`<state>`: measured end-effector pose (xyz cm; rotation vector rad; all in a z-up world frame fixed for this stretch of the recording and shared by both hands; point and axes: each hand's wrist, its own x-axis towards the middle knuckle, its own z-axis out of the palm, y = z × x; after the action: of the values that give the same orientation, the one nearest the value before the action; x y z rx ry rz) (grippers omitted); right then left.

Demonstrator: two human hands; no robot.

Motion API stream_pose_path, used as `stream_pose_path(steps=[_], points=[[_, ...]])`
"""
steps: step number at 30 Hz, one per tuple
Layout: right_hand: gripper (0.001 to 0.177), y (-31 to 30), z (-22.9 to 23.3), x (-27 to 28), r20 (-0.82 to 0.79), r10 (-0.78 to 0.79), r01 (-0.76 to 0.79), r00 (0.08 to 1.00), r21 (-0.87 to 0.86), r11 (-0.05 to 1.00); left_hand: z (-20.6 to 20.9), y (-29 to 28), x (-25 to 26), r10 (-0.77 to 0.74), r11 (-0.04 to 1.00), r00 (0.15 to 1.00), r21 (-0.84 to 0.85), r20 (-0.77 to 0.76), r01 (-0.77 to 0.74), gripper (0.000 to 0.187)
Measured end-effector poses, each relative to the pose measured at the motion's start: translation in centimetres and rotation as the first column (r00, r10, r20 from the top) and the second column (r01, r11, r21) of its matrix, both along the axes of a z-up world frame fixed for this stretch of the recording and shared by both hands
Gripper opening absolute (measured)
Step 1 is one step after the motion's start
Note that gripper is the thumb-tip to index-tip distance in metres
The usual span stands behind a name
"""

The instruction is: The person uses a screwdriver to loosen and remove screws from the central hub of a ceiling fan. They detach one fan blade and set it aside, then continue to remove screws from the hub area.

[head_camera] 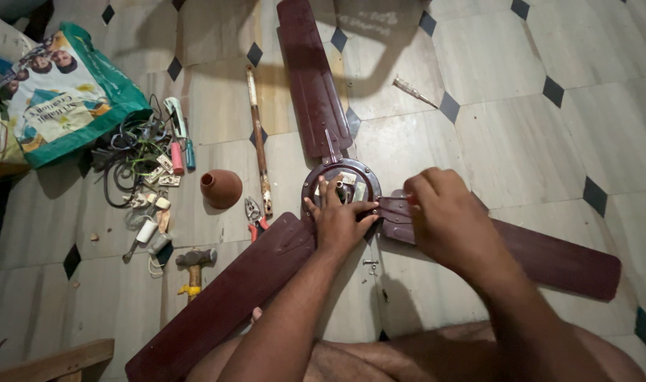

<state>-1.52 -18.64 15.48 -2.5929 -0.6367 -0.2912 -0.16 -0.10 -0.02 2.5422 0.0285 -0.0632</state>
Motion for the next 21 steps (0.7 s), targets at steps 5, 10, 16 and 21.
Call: stream_pose_path(steps=[5, 10, 16, 21], points=[[0.021, 0.0, 0.1, 0.3, -0.255, -0.255, 0.201, 0.933, -0.217, 0.955, -0.1, 0.1, 0.0, 0.004, 1.000, 1.000, -0.006, 0.009, -0.004, 0.029], [0.017, -0.5, 0.2, 0.0, 0.077, 0.128, -0.131, 0.989, 0.036, 0.991, -0.1, 0.0, 0.2, 0.004, 1.000, 0.999, 0.023, -0.032, -0.003, 0.029], [0.029, 0.8, 0.8, -0.1, -0.261, -0.229, 0.177, 0.938, -0.211, 0.962, 0.0, 0.0, 0.2, 0.006, 1.000, 1.000, 0.025, -0.021, -0.005, 0.030], [0.015, -0.3, 0.9, 0.0, -0.136, -0.090, 0.071, 0.987, -0.136, 0.988, 0.2, -0.1, 0.2, 0.004, 1.000, 0.999, 0.026, -0.039, -0.003, 0.028]])
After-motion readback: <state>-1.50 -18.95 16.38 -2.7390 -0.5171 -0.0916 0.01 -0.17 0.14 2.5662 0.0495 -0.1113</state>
